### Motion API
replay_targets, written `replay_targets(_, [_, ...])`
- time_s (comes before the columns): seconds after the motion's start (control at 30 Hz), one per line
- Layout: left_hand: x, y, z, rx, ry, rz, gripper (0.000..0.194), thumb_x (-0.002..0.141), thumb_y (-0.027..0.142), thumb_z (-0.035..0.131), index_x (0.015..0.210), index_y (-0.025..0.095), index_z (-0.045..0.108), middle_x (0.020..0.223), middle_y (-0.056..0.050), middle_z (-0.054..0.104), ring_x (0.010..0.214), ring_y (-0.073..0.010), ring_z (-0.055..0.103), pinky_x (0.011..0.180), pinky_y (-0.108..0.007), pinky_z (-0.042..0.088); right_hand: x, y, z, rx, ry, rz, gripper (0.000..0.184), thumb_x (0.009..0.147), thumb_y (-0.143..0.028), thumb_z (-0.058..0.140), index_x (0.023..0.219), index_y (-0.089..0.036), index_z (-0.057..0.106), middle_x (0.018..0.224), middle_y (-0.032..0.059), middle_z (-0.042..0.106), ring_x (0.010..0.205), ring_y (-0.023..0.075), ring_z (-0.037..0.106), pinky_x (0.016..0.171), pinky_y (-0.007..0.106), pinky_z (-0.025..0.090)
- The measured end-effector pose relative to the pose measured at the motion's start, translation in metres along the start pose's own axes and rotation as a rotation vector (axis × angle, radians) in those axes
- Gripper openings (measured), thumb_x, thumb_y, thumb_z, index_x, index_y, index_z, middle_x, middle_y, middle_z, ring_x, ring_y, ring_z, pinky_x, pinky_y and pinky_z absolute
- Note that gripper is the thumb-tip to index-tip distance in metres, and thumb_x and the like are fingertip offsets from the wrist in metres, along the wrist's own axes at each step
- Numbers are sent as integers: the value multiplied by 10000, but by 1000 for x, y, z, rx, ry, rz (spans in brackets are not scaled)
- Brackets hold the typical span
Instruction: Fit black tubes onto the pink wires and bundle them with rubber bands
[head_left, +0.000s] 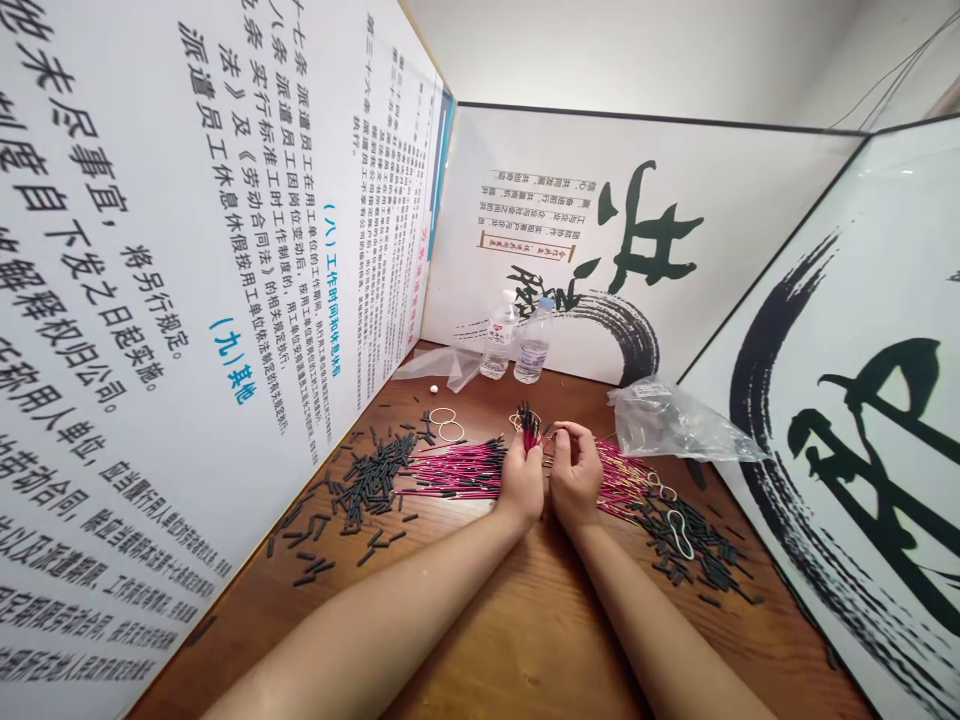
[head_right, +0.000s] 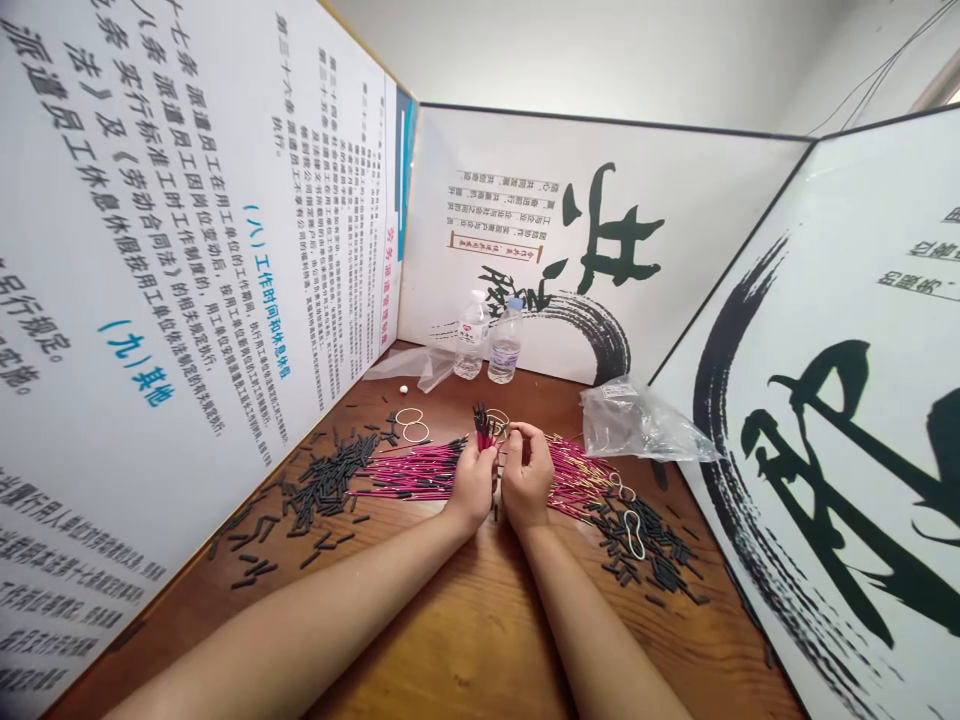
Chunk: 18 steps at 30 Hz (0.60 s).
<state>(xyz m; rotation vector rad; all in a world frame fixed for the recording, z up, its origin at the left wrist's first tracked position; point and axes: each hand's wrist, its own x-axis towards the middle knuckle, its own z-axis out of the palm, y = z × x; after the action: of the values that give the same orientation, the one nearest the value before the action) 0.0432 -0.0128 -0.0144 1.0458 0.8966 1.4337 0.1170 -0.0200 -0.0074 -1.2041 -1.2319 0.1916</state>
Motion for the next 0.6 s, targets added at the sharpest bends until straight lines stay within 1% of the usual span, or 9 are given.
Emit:
replay_targets(0.1, [4,5,-7,120,-23,140,137,826,195,463,895,151,573,843,-41,595,790,-143,532,787,-271,434,-2,0,2,5,-47,-5,228,893,-352,493,982,-168,594,902,57,624,811,173,589,757,314,467])
replay_targets(0.2, [6,7,-11,187,-73,190,156,840,173,425,901,150,566,843,-42,589,776,-142,517,768,-270,428,-3,2,3,16,-46,9,229,889,-356,497,979,-168,592,889,54,625,790,171,591,744,314,471])
replay_targets(0.33, [8,5,-12,198,-133,201,151,861,194,421,919,158,556,866,-45,594,793,-149,522,780,-275,422,-3,3,3,47,-29,34,232,878,-367,508,967,-169,589,877,50,626,793,171,595,747,313,474])
replay_targets(0.47, [9,2,-11,149,-138,169,147,862,208,428,928,156,548,899,-58,592,838,-162,530,807,-284,419,-2,0,3,48,-13,35,226,886,-362,496,957,-168,589,881,52,626,814,172,589,759,313,467])
replay_targets(0.6, [9,3,-12,170,-150,172,154,846,194,435,919,155,565,878,-56,601,844,-166,532,815,-282,414,-1,-2,2,29,19,23,229,899,-357,471,976,-170,578,892,56,623,825,173,581,761,316,464])
